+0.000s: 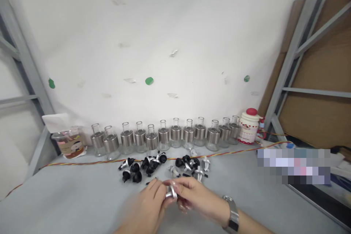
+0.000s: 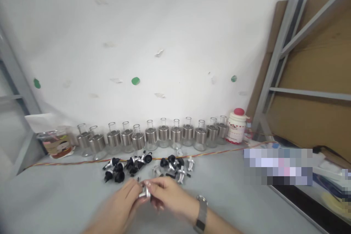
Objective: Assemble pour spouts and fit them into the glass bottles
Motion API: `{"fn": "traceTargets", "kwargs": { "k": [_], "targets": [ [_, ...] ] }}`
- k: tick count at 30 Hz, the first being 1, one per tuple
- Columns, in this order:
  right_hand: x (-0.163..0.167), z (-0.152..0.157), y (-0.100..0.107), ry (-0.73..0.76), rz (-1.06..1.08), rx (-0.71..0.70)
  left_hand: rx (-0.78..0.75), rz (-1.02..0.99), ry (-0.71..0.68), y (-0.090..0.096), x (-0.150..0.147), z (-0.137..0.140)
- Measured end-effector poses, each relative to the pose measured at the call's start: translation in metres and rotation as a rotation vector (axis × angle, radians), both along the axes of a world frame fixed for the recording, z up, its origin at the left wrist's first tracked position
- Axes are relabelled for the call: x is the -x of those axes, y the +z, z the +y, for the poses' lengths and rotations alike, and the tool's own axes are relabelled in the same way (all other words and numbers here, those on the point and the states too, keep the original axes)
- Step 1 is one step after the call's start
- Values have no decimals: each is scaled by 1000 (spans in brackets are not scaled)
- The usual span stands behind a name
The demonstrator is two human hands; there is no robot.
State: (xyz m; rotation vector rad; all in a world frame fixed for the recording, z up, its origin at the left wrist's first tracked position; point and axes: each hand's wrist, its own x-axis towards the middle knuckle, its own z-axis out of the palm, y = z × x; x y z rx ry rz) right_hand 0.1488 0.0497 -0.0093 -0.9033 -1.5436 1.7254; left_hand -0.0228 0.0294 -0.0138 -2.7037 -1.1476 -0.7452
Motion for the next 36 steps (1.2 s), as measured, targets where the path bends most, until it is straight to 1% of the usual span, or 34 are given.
{"fn": "traceTargets", "kwargs": {
  "k": [2,4,7,12,14,15,19,21,23,24,28,30,32,34,35,36],
  "targets": [
    [3,-1,-2,-36,-30,59,-79,40,10,-1,1,0],
    [4,-1,-4,-10,-38,142,-145,77,0,0,3,1],
    [5,-3,-5,60,52,278,-220,128,-35,2,5,2],
    [4,-5,-2,99,194,389,-312,154,-65,1,5,-1],
    [5,-6,-3,94,215,404,-276,128,-56,-2,3,0],
    [5,-6,-4,68,221,410,-238,112,-39,-5,2,0],
    [13,-5,-16,-139,241,449,-16,0,70,-14,-5,3],
    [18,-4,-22,-216,241,427,127,-94,107,-16,-7,4],
    [21,-3,-25,-279,190,311,287,-219,131,-14,-10,4],
    [23,-3,-26,-312,126,210,369,-293,140,-13,-12,3],
    [22,-9,-23,-444,-225,-282,721,-658,181,-8,-18,4],
    [18,-14,-19,-483,-343,-516,912,-837,158,-5,-20,5],
    [12,-18,-15,-458,-427,-795,1128,-970,76,-3,-21,7],
    [5,-19,-10,-371,-489,-1069,1327,-1039,-16,-2,-21,8],
    [2,-19,-8,-321,-506,-1158,1377,-1059,-47,-2,-20,8],
    [0,-18,-6,-287,-507,-1196,1388,-1071,-60,-2,-20,8]
  ]
}}
